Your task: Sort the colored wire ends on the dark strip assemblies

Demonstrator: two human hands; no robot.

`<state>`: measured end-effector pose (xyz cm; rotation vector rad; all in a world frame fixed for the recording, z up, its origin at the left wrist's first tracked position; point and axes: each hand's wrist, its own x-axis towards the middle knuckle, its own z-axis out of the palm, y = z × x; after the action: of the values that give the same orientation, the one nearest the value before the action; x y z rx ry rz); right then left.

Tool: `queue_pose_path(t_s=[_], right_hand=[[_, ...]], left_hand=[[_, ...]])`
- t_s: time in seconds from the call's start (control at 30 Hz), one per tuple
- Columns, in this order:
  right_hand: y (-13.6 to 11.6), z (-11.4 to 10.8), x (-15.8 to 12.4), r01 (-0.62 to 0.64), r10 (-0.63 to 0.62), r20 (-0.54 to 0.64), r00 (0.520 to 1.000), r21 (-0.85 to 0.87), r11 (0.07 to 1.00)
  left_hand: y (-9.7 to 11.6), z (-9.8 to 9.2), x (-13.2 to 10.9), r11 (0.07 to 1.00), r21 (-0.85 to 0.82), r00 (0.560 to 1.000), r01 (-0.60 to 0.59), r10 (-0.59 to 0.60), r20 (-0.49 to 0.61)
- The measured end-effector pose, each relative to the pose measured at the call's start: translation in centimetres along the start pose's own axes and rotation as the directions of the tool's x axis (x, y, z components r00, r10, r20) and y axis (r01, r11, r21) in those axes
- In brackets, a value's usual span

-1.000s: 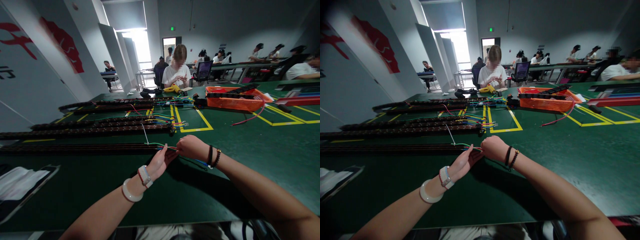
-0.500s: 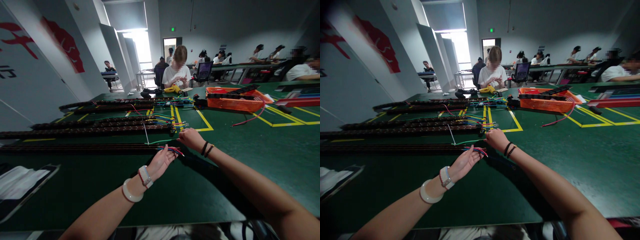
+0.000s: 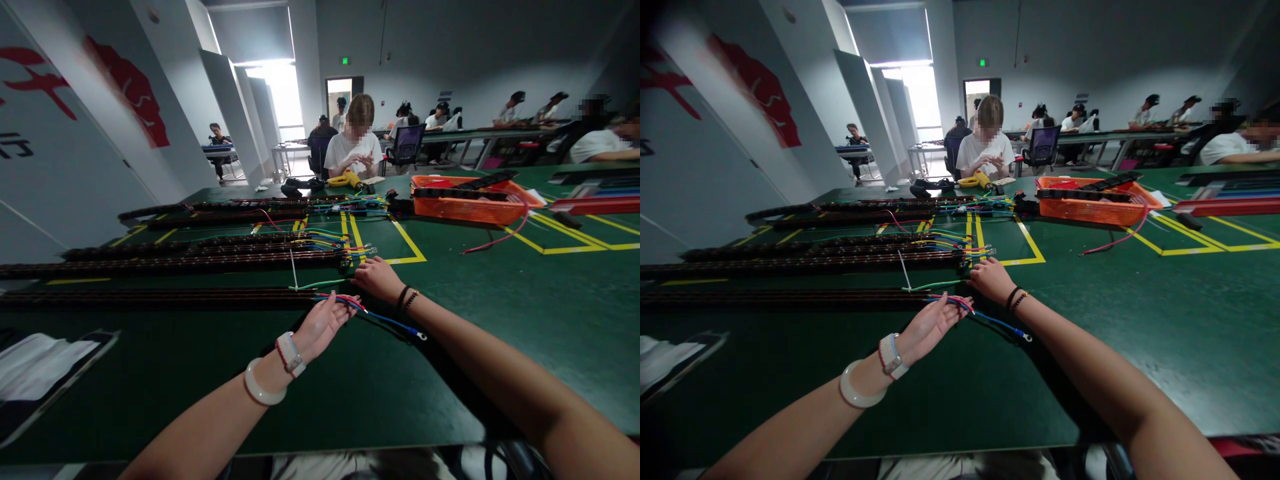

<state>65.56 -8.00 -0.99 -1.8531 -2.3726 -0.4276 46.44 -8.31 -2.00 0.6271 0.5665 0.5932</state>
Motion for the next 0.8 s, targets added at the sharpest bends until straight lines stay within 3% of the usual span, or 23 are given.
queue_pose_path(t_s=[0.17,0.33,0.43,0.57,0.8], right_hand=[[0.0,-1.0,-0.1,-0.008,0.001,0.077,0.997,0.086,0.996],[-0.3,-3.5,-0.1,-0.062,0.036,0.11,0.993,0.24,0.969],[-1.1,-4.9,-0.4,-0.098,0.034,0.212,0.977,0.298,0.95],[-2.6,-5.8,-1.2,-0.08,-0.023,0.325,0.945,0.299,0.951],[-3.1,-5.4,-1.2,0.003,-0.073,0.329,0.942,0.209,0.978]], left_hand=[[-0.2,-0.4,0.4,1.0,-0.005,1.0,-0.014,0.014,0.009],[-0.2,-0.2,0.1,1.0,-0.002,1.0,-0.019,0.019,-0.02],[-0.2,-0.2,0.0,0.999,-0.007,0.999,-0.033,0.033,-0.013],[-0.3,-0.3,0.1,0.999,-0.013,0.999,-0.033,0.033,-0.01],[-0.4,-0.3,0.1,0.998,0.025,0.999,-0.051,0.051,0.013]])
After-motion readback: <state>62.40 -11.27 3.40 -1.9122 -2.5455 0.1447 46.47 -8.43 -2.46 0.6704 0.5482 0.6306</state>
